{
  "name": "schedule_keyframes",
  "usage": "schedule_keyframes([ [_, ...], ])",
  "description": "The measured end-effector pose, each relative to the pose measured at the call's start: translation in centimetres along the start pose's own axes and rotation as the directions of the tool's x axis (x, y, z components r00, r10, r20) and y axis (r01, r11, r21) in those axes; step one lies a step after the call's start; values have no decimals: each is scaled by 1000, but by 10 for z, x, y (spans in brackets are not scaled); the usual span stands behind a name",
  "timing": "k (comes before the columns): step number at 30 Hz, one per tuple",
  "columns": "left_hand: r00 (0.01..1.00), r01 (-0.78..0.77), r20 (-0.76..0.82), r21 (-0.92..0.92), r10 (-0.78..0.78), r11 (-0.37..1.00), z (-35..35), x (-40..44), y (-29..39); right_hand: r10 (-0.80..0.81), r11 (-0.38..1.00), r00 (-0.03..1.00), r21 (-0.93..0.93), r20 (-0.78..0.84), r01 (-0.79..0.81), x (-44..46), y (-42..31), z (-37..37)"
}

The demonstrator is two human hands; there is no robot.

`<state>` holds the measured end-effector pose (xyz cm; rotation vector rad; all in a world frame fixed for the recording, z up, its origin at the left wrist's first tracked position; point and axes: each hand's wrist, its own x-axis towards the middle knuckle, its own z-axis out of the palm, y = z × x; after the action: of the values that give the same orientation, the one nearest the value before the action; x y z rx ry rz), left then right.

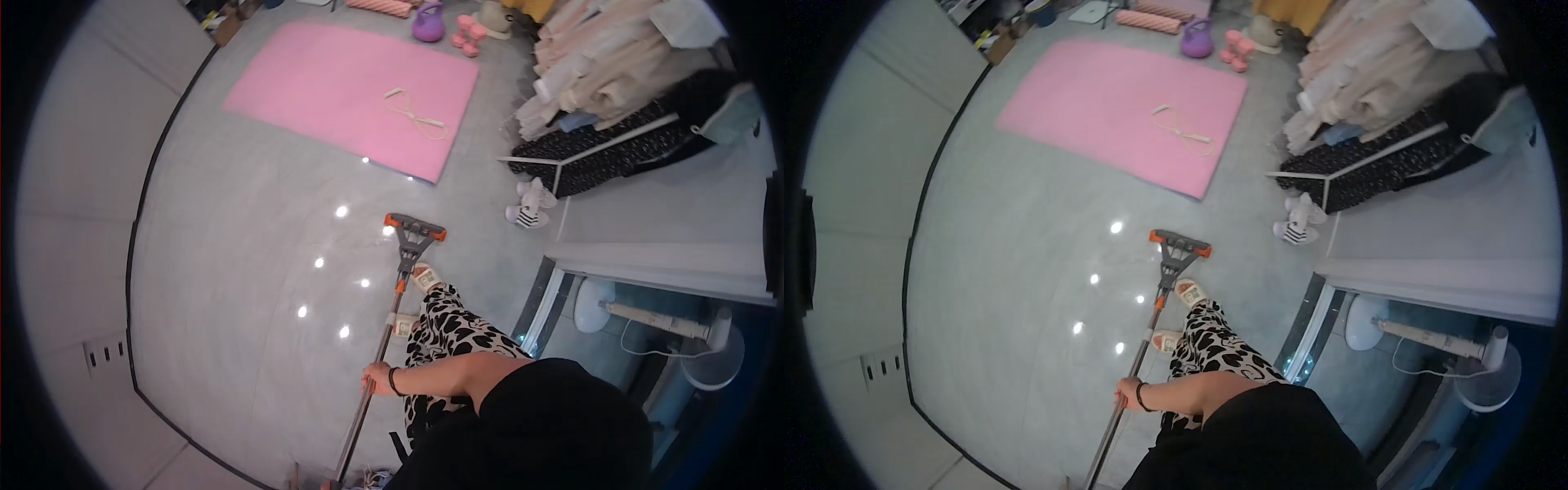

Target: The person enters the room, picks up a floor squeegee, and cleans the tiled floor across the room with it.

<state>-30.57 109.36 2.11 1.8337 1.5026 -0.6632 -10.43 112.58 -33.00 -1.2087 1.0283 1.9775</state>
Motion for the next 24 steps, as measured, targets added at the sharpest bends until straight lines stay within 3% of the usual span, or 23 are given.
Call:
schedule_keyframes([
  [1,983,-160,-72,104,168,982,-7,18,15,-49,998,998,52,35,47,-8,-23,-8],
  [2,980,-176,-77,113,186,978,-17,39,36,-110,989,992,102,62,104,-14,-49,-14],
  [4,991,-130,58,97,124,987,-37,80,88,-196,967,975,186,102,175,-19,-109,-36],
  [5,977,-211,32,98,209,973,-38,100,107,-225,956,967,219,117,196,-23,-142,-47],
  [8,905,-415,-61,89,421,905,-40,150,179,-403,879,915,279,-3,388,-56,-232,-74],
  [10,910,-414,123,189,397,890,-36,183,226,-461,847,887,286,-26,449,-56,-279,-95],
  [12,903,-430,83,186,422,883,-19,190,247,-408,884,862,106,-301,456,-42,-316,-111],
  [13,911,-413,99,203,401,888,-23,188,253,-409,883,864,111,-295,456,-44,-313,-109],
  [15,891,-452,9,124,454,883,-25,166,246,-551,833,834,-88,-43,546,-52,-282,-108],
  [16,860,-500,-93,42,501,865,-27,154,239,-503,864,861,-9,-68,504,-56,-264,-101],
  [20,933,-359,-33,8,359,933,-43,115,205,-341,927,922,95,-184,362,-44,-204,-68],
  [24,920,-364,-115,101,374,926,-41,118,177,-337,918,940,198,-61,342,-29,-200,-69],
])
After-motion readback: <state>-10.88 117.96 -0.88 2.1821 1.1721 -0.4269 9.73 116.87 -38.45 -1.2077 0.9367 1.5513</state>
